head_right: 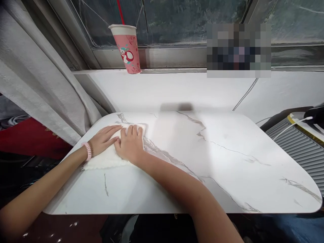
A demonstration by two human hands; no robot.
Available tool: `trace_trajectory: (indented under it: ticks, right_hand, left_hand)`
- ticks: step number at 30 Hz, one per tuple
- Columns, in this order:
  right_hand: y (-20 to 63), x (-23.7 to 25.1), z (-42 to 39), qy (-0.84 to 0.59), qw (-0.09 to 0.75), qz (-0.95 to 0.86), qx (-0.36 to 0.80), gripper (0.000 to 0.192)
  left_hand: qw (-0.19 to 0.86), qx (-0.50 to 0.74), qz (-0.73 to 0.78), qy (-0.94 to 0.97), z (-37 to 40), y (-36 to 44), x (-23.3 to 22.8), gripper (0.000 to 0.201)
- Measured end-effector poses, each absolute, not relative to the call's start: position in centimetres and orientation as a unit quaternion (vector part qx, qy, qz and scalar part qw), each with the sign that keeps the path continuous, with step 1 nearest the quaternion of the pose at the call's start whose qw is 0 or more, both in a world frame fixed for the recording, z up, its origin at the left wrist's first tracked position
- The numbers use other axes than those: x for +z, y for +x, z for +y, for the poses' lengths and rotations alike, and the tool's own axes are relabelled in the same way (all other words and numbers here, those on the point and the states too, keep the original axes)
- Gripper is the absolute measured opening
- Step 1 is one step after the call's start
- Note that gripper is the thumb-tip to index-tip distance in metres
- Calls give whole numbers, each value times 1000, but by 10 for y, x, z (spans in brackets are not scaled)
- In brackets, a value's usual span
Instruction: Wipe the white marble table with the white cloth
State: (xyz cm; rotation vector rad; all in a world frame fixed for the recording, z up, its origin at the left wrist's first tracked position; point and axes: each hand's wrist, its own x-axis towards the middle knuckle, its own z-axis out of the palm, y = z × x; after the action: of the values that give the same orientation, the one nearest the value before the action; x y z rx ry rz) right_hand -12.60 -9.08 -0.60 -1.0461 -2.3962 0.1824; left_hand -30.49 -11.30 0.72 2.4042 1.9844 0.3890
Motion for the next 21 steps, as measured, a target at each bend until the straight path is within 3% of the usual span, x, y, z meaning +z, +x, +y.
trace_trajectory:
  ticks: [10,14,21]
  right_hand:
    - [-181,-8,-31,-393,282,-874,47,38]
    - [-196,-9,-25,-336,285,-896,53,31]
    - [-188,-8,-61,-270,292,-916,60,34]
  left_hand:
    - [32,150,643,751,-48,-363,6,77]
    - [38,143,669,728,-60,-372,12,71]
    - [3,138,714,686,-121,-363,6,66]
